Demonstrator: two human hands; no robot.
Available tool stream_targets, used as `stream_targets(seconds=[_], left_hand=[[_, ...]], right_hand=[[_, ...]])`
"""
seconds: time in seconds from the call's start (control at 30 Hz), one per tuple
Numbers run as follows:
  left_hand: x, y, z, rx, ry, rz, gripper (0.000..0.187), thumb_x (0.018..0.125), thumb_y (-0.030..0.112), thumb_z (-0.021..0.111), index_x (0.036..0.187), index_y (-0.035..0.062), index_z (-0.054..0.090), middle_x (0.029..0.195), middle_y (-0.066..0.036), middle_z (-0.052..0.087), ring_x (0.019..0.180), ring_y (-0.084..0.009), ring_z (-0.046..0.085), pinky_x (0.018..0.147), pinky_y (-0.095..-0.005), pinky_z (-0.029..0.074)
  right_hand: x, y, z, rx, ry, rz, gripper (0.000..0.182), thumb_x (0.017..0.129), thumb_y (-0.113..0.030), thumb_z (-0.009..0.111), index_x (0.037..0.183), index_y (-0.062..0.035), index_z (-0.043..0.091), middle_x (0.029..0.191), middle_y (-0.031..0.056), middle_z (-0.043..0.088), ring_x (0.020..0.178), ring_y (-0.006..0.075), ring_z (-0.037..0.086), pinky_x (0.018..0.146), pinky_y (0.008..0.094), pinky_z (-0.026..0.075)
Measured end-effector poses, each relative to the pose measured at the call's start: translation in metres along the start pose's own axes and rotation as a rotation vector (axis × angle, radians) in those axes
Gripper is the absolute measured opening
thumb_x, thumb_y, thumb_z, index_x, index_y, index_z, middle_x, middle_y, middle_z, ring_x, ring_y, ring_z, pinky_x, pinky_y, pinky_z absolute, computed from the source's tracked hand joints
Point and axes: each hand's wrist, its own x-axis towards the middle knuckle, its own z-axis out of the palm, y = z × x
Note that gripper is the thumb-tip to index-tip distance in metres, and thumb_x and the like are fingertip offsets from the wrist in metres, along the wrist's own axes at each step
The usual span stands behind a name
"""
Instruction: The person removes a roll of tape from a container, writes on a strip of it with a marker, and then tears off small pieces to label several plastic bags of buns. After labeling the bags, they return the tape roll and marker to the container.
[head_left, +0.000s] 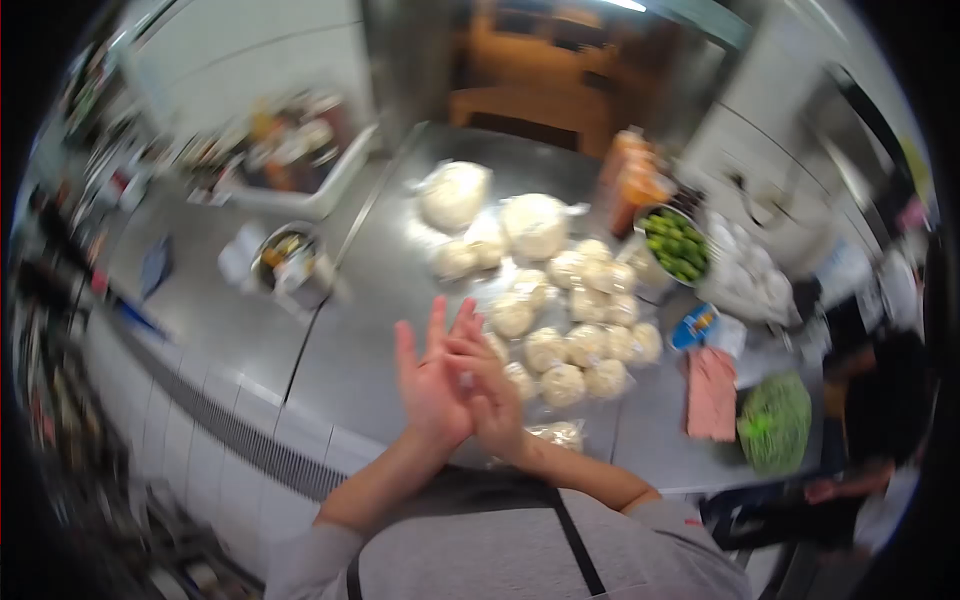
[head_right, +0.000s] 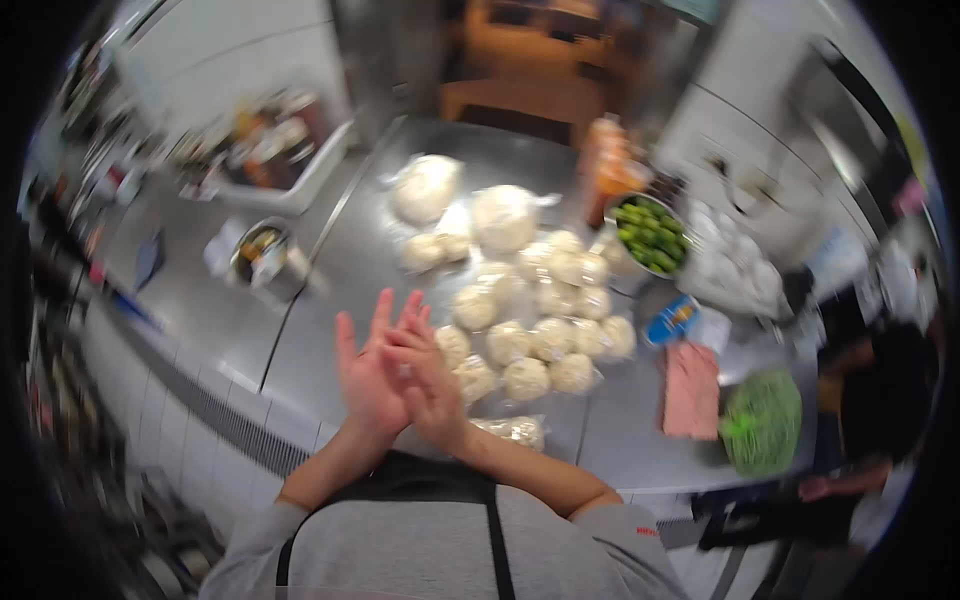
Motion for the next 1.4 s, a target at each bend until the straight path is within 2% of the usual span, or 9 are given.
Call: stream_targets(seconds=[0.1, 0.17, 0.23, 0.43, 0.57, 0.77, 0.9, 1.07, 1.4], left_hand=[[0.02, 0.0, -0.016, 0.052, 0.206, 0.287, 0.06, 0.091, 0.051, 0.032, 0.134, 0.0094, 0.032, 0.139, -0.013, 0.033, 0.131, -0.0252, 0.027, 0.109, -0.0377, 0.015], [0.037, 0.016, -0.04, 0.144, 0.05, 0.4, 0.047, 0.093, 0.036, 0.036, 0.131, 0.0083, 0.035, 0.132, -0.011, 0.041, 0.126, -0.0238, 0.036, 0.104, -0.0354, 0.027], [0.035, 0.046, -0.053, 0.173, 0.057, 0.471, 0.04, 0.093, 0.028, 0.039, 0.128, 0.0084, 0.039, 0.126, -0.009, 0.046, 0.118, -0.0214, 0.043, 0.098, -0.033, 0.034], [0.034, 0.174, -0.132, 0.61, 0.417, 0.792, 0.027, 0.087, 0.008, 0.049, 0.114, 0.0066, 0.049, 0.108, -0.005, 0.053, 0.09, -0.0121, 0.053, 0.078, -0.0256, 0.045], [0.063, 0.295, -0.193, 1.599, 0.545, 0.998, 0.058, 0.072, 0.017, 0.069, 0.122, 0.0047, 0.042, 0.118, -0.012, 0.049, 0.108, -0.0244, 0.049, 0.088, -0.0337, 0.043], [0.143, 0.411, -0.199, 2.604, 0.6, 0.457, 0.107, 0.055, 0.03, 0.081, 0.139, 0.0074, 0.019, 0.13, -0.021, 0.04, 0.12, -0.0335, 0.041, 0.1, -0.041, 0.035], [0.195, 0.453, -0.232, 2.467, 0.221, 0.126, 0.1, 0.055, 0.027, 0.081, 0.136, 0.0013, 0.028, 0.125, -0.024, 0.047, 0.115, -0.0362, 0.047, 0.096, -0.0411, 0.04], [0.187, 0.446, -0.227, 1.061, 0.244, -0.269, 0.064, 0.066, 0.032, 0.079, 0.114, -0.002, 0.054, 0.104, -0.012, 0.061, 0.096, -0.0228, 0.06, 0.086, -0.0339, 0.047], [0.225, 0.424, -0.234, 1.308, 0.288, -0.145, 0.068, 0.07, 0.046, 0.071, 0.118, 0.0018, 0.053, 0.098, -0.006, 0.056, 0.081, -0.013, 0.047, 0.074, -0.0252, 0.038]], right_hand=[[-0.001, 0.003, 0.018, 0.439, 0.267, 0.259, 0.027, 0.075, 0.012, 0.035, 0.089, -0.0033, 0.052, 0.09, 0.0133, 0.06, 0.087, 0.0218, 0.058, 0.094, 0.0388, 0.039], [0.009, 0.012, 0.02, 0.864, 0.35, 0.327, 0.021, 0.075, 0.013, 0.034, 0.077, -0.0039, 0.046, 0.068, 0.0061, 0.05, 0.054, 0.0124, 0.045, 0.057, 0.0262, 0.044], [0.023, 0.001, 0.004, 1.093, 0.295, 0.662, 0.012, 0.077, 0.005, 0.036, 0.072, -0.0036, 0.041, 0.057, 0.002, 0.038, 0.044, 0.0092, 0.031, 0.037, 0.0227, 0.025], [0.006, 0.025, -0.008, 0.948, 0.067, 0.664, 0.02, 0.085, -0.011, 0.04, 0.066, -0.0051, 0.039, 0.049, -0.0028, 0.026, 0.038, 0.0063, 0.019, 0.035, 0.0222, 0.018], [0.024, 0.025, 0.019, 0.73, 0.105, 0.671, 0.025, 0.089, -0.015, 0.048, 0.067, -0.0058, 0.041, 0.049, -0.0051, 0.028, 0.038, 0.0032, 0.021, 0.035, 0.0208, 0.017], [0.063, 0.032, 0.096, 0.472, 0.055, 0.712, 0.018, 0.088, -0.011, 0.055, 0.072, -0.005, 0.049, 0.051, -0.0069, 0.037, 0.04, 0.0006, 0.027, 0.036, 0.0186, 0.021], [0.07, 0.035, 0.153, 0.315, 0.04, 0.715, 0.016, 0.089, -0.009, 0.053, 0.074, -0.0039, 0.048, 0.053, -0.0046, 0.037, 0.04, 0.002, 0.026, 0.036, 0.0194, 0.02], [0.067, 0.032, 0.185, 0.212, 0.091, 0.666, 0.016, 0.089, -0.009, 0.054, 0.074, -0.0036, 0.05, 0.053, -0.0057, 0.037, 0.041, 0.001, 0.027, 0.037, 0.0185, 0.021], [0.13, 0.054, 0.198, -0.158, 0.338, 0.688, 0.018, 0.084, -0.02, 0.06, 0.081, -0.0024, 0.058, 0.054, -0.0042, 0.041, 0.051, 0.0041, 0.034, 0.047, 0.0227, 0.028]])
